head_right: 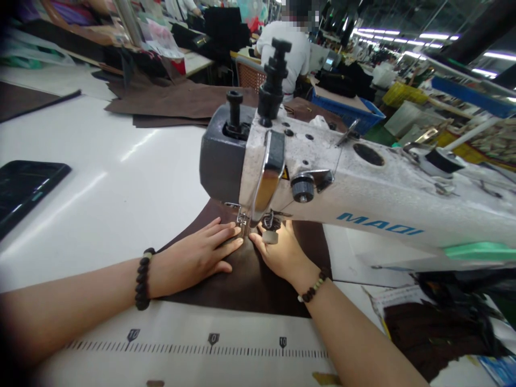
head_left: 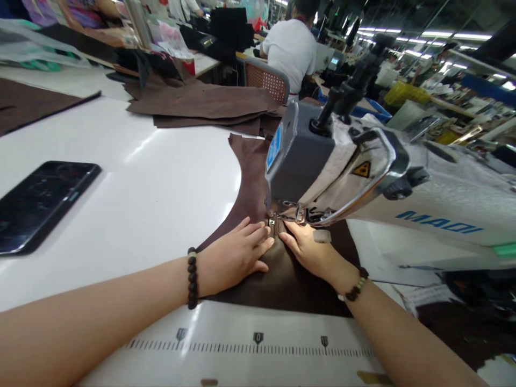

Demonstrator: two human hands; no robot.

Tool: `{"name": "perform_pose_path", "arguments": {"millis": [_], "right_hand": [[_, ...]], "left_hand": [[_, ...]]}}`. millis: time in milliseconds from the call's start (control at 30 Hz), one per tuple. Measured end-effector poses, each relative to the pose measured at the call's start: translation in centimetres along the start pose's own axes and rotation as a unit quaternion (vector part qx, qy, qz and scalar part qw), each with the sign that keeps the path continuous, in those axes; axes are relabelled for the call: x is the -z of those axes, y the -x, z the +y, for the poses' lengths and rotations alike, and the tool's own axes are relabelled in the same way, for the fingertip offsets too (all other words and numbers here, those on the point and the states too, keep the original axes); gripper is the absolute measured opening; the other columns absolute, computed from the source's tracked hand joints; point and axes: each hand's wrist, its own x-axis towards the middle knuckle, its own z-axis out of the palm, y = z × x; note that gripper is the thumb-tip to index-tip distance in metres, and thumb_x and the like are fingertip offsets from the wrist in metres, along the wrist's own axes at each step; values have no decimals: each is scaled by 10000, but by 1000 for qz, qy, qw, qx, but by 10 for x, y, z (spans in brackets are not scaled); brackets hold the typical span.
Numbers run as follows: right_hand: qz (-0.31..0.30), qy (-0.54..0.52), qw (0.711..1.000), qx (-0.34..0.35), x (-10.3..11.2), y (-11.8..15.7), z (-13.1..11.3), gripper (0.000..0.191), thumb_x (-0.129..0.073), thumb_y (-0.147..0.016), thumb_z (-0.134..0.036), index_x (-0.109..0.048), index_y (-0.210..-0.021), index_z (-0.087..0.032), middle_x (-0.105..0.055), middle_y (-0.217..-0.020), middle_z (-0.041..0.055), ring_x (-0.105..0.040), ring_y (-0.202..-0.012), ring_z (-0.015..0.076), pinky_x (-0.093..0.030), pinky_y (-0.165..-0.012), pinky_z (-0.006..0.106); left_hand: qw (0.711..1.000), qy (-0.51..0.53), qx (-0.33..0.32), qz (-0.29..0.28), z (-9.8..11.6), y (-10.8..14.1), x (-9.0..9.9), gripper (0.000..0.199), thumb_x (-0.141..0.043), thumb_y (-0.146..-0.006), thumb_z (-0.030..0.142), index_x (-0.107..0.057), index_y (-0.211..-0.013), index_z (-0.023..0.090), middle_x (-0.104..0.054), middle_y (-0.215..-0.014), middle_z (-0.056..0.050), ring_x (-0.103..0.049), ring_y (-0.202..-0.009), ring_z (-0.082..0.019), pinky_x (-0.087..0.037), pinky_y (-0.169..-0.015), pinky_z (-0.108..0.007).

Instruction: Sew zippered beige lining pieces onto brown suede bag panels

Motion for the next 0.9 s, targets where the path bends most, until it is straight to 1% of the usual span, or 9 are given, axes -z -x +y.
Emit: {"name": "perform_pose_path", "arguments": {"millis": [100,167,300,400,500,667,833,900], "right_hand": [[-14,13,1000,25,0,-6,4,333,-303,-922,-286,-607,-1024,-195,-621,-1021,75,-556,-949,191,-401,-881,361],[-23,21,999,34,1,-9,5,348,-283,-923,-243,-618,-1005,-194,-625,-1029,66,-563,-945,181,-417,-859,333],[-56,40,997,19,4,-13,5,340,-315,-888,-148,-608,-1060,-160,-618,-1068,79,-568,-967,197,-434,-842,322],[-70,43,997,12,4,-14,5,345,-333,-866,-122,-604,-1078,-150,-621,-1065,87,-578,-950,209,-440,-831,328],[-68,30,997,4,4,-15,6,348,-330,-854,-114,-624,-1037,-144,-639,-1018,89,-591,-915,207,-443,-823,330],[-50,-20,998,-17,2,-16,7,332,-332,-850,-133,-647,-958,-137,-649,-989,89,-600,-898,180,-452,-808,301],[-23,-22,999,8,2,-17,9,328,-336,-860,-167,-648,-962,-160,-654,-979,82,-585,-950,180,-432,-860,313],[-18,-17,1000,10,2,-17,9,328,-335,-867,-179,-646,-968,-160,-654,-978,85,-587,-946,181,-436,-857,316]], "left_hand": [[1000,6,2,-6,-6,-5,1,433,-522,-839,394,-491,-1167,113,-488,-1152,-139,-421,-1123,-265,-316,-990,-438],[1000,5,3,-7,-9,-8,2,422,-509,-847,389,-495,-1168,114,-481,-1145,-143,-419,-1113,-269,-319,-983,-438],[1000,4,-3,-6,-15,-10,1,411,-478,-861,389,-498,-1165,114,-483,-1105,-136,-422,-1083,-268,-317,-976,-439],[1000,8,-2,-11,-17,-11,1,402,-461,-869,384,-502,-1159,108,-486,-1076,-127,-430,-1049,-263,-322,-967,-436],[1000,14,-3,-13,-18,-12,2,405,-442,-877,386,-499,-1164,107,-490,-1042,-117,-438,-1014,-255,-334,-953,-432],[1000,15,-5,-4,-20,-13,1,398,-435,-879,390,-503,-1148,106,-487,-1043,-120,-434,-1019,-252,-324,-959,-432],[1000,21,-6,1,-22,-13,0,382,-433,-877,405,-514,-1130,130,-488,-1046,-111,-422,-1060,-251,-312,-974,-436],[1000,23,-6,0,-23,-13,1,379,-434,-877,404,-516,-1126,130,-487,-1046,-110,-424,-1060,-251,-309,-978,-442]]}}
